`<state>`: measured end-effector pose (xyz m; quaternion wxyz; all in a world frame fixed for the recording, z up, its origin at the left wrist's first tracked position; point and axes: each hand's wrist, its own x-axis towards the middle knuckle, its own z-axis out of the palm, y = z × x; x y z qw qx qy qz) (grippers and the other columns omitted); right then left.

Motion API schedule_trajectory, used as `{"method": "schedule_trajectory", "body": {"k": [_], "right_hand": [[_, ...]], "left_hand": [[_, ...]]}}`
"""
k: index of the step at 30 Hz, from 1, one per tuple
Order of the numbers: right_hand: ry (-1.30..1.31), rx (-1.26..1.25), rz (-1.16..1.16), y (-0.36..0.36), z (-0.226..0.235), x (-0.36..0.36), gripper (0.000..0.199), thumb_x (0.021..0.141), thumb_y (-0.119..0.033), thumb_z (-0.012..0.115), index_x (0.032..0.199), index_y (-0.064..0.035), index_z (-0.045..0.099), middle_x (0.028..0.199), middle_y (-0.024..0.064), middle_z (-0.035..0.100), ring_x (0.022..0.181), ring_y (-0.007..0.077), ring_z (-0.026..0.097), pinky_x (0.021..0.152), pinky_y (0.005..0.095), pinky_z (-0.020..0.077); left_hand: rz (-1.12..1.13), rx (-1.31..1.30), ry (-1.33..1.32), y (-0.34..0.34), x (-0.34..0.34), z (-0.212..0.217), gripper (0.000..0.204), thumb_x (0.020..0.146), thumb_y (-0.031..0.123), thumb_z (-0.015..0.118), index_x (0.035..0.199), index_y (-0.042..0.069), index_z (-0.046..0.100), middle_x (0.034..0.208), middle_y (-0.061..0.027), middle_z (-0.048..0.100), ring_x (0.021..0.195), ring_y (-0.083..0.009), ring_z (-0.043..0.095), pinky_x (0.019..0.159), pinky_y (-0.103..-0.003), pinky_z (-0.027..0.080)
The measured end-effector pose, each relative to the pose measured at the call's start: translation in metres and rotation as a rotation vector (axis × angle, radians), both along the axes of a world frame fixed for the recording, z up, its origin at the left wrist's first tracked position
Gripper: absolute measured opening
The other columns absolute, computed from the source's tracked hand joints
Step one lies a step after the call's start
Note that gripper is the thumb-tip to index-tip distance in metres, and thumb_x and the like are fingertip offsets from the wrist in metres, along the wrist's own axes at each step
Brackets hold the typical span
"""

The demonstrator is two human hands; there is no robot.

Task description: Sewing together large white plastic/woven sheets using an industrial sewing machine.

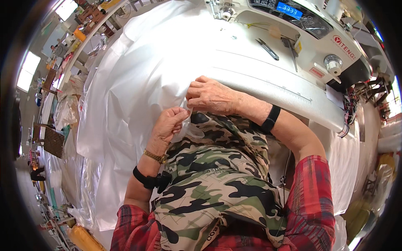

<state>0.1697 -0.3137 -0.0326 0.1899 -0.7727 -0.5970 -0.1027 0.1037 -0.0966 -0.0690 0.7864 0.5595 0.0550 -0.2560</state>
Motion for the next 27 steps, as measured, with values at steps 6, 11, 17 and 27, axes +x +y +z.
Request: {"method": "schedule_trajectory", "body": {"k": [6, 11, 17, 27], "right_hand": [[-0.016, 0.004, 0.008, 0.003, -0.002, -0.001, 0.012, 0.08, -0.018, 0.071, 0.084, -0.0106, 0.062, 0.095, 0.0018, 0.057, 0.093, 0.0193, 0.054, 0.088, 0.0361, 0.0426], [0.013, 0.049, -0.024, 0.007, -0.001, -0.005, 0.012, 0.082, -0.017, 0.069, 0.088, -0.0096, 0.062, 0.093, 0.0033, 0.056, 0.09, 0.0213, 0.052, 0.086, 0.0362, 0.0424], [0.05, -0.03, -0.064, 0.004, 0.007, 0.009, 0.013, 0.084, -0.019, 0.07, 0.09, -0.0103, 0.063, 0.091, 0.0029, 0.058, 0.089, 0.021, 0.055, 0.084, 0.0351, 0.0433], [0.127, 0.041, -0.124, -0.012, 0.023, 0.054, 0.011, 0.083, -0.017, 0.073, 0.088, -0.0103, 0.066, 0.083, 0.0028, 0.061, 0.083, 0.0221, 0.059, 0.08, 0.0342, 0.0461]], "left_hand": [[0.144, 0.997, -0.879, -0.024, -0.021, 0.021, 0.03, 0.083, 0.013, 0.075, 0.107, 0.003, 0.06, 0.073, -0.0013, 0.056, 0.058, -0.0144, 0.054, 0.053, -0.03, 0.044], [0.266, 1.134, -1.119, -0.038, -0.027, 0.028, 0.062, 0.08, -0.003, 0.067, 0.137, 0.006, 0.045, 0.088, -0.0123, 0.063, 0.078, -0.0295, 0.062, 0.07, -0.041, 0.049], [0.251, 0.903, -0.929, -0.028, -0.025, 0.023, 0.052, 0.086, -0.006, 0.06, 0.135, 0.006, 0.049, 0.089, -0.0104, 0.062, 0.068, -0.0213, 0.061, 0.061, -0.03, 0.047], [0.281, 0.781, -1.023, -0.017, -0.014, 0.033, 0.028, 0.089, -0.004, 0.06, 0.116, 0.001, 0.066, 0.081, -0.0047, 0.051, 0.06, -0.0105, 0.044, 0.056, -0.026, 0.041]]}}
